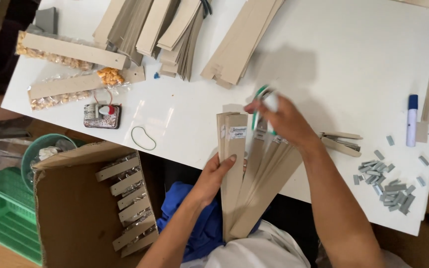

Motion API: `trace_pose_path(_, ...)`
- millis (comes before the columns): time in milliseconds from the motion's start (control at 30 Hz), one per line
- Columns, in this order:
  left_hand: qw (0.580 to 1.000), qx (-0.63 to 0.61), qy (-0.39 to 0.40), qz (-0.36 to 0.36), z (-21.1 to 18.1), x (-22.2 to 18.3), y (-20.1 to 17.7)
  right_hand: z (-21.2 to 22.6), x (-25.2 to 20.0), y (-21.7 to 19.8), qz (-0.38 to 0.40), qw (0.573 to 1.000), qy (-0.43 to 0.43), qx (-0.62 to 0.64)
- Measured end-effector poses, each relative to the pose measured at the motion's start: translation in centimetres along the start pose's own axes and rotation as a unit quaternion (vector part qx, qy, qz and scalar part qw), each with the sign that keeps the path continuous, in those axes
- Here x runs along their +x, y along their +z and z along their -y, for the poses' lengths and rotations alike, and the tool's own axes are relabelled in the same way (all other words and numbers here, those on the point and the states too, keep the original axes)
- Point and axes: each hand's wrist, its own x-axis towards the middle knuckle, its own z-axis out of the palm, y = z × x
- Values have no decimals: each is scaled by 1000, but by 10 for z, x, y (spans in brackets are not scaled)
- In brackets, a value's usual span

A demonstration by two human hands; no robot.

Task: The person is gathering cardboard headers, aligning them into stacks, and stapling them together for packaging.

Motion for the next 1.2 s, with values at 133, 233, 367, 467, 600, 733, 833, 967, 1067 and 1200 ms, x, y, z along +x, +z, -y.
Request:
trace_pose_path(133,997,15,46,-64,-4,-4,7,-25,18,6,-198,963,-34,180)
trace_pose_path(233,994,18,50,-100,-10,-10,13,-33,23,9,-240,951,-38,191)
trace_pose_path(367,994,17,46,-94,-1,-12,11,-32,29,17,-250,945,-39,208)
trace_pose_path(467,991,43,70,-109,-4,-15,14,-33,32,22,-237,953,-38,185)
trace_pose_path(600,985,26,94,-140,-7,-18,23,-11,17,33,-222,955,-22,197)
trace_pose_path(733,980,48,112,-155,2,-13,20,-12,18,37,-214,956,-18,200)
trace_pose_path(833,979,52,119,-158,5,-12,21,-49,34,34,-228,954,-34,194)
trace_pose_path(967,976,56,125,-167,4,-14,23,-71,43,37,-226,954,-41,195)
trace_pose_path(1067,973,61,131,-178,2,-16,26,-72,42,35,-225,956,-43,183)
trace_pose_path(1200,969,72,143,-188,8,-14,26,-19,17,37,-220,959,-21,178)
